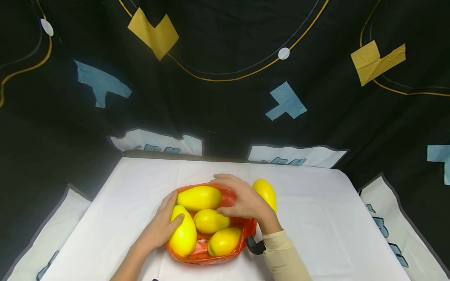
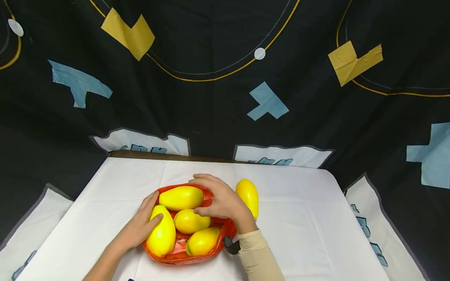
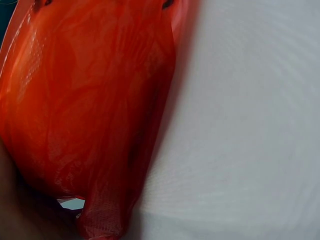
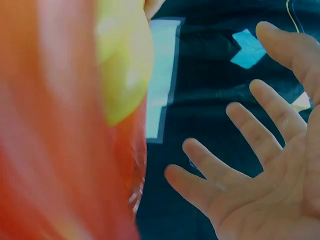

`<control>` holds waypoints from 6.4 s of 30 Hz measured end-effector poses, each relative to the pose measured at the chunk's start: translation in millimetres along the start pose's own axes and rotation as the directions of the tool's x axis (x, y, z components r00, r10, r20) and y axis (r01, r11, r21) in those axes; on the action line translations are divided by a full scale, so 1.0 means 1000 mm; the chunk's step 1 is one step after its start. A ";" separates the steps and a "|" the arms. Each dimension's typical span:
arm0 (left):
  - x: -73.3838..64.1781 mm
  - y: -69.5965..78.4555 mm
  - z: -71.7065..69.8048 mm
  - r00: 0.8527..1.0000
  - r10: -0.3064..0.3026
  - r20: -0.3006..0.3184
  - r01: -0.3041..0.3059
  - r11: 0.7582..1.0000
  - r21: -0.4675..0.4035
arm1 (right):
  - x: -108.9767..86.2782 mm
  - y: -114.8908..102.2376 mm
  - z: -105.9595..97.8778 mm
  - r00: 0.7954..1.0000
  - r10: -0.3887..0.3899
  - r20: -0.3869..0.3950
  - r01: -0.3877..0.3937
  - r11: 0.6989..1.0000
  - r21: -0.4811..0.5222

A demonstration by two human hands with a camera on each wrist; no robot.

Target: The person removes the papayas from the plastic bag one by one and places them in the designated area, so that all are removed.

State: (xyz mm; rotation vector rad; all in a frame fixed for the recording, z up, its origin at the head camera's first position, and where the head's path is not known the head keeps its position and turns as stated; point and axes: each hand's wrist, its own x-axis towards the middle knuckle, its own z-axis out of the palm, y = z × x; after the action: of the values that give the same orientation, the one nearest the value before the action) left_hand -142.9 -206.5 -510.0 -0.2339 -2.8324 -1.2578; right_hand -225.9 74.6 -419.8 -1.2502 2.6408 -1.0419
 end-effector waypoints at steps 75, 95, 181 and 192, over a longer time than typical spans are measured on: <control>0.002 0.001 0.003 1.000 -0.005 -0.002 0.005 1.000 0.017 | -0.023 0.010 0.001 0.984 -0.082 0.157 0.074 0.996 0.057; 0.000 0.003 0.003 1.000 0.005 0.004 -0.005 1.000 0.014 | -0.038 0.032 -0.031 0.987 0.077 -0.142 -0.076 0.997 0.014; 0.002 0.003 0.003 1.000 0.003 0.001 -0.003 1.000 0.004 | -0.130 0.140 -0.050 0.779 0.561 -0.280 -0.569 0.820 0.059; 0.002 0.003 0.004 1.000 -0.003 0.000 0.003 1.000 0.012 | -0.128 0.132 -0.054 0.763 0.606 -0.225 -0.614 0.788 0.042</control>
State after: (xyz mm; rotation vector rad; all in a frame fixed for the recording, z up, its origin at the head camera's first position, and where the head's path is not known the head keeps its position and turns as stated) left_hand -144.3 -201.6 -510.2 -0.2289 -2.8406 -1.2409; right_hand -244.3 253.7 -485.7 -0.1976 2.9025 -1.0527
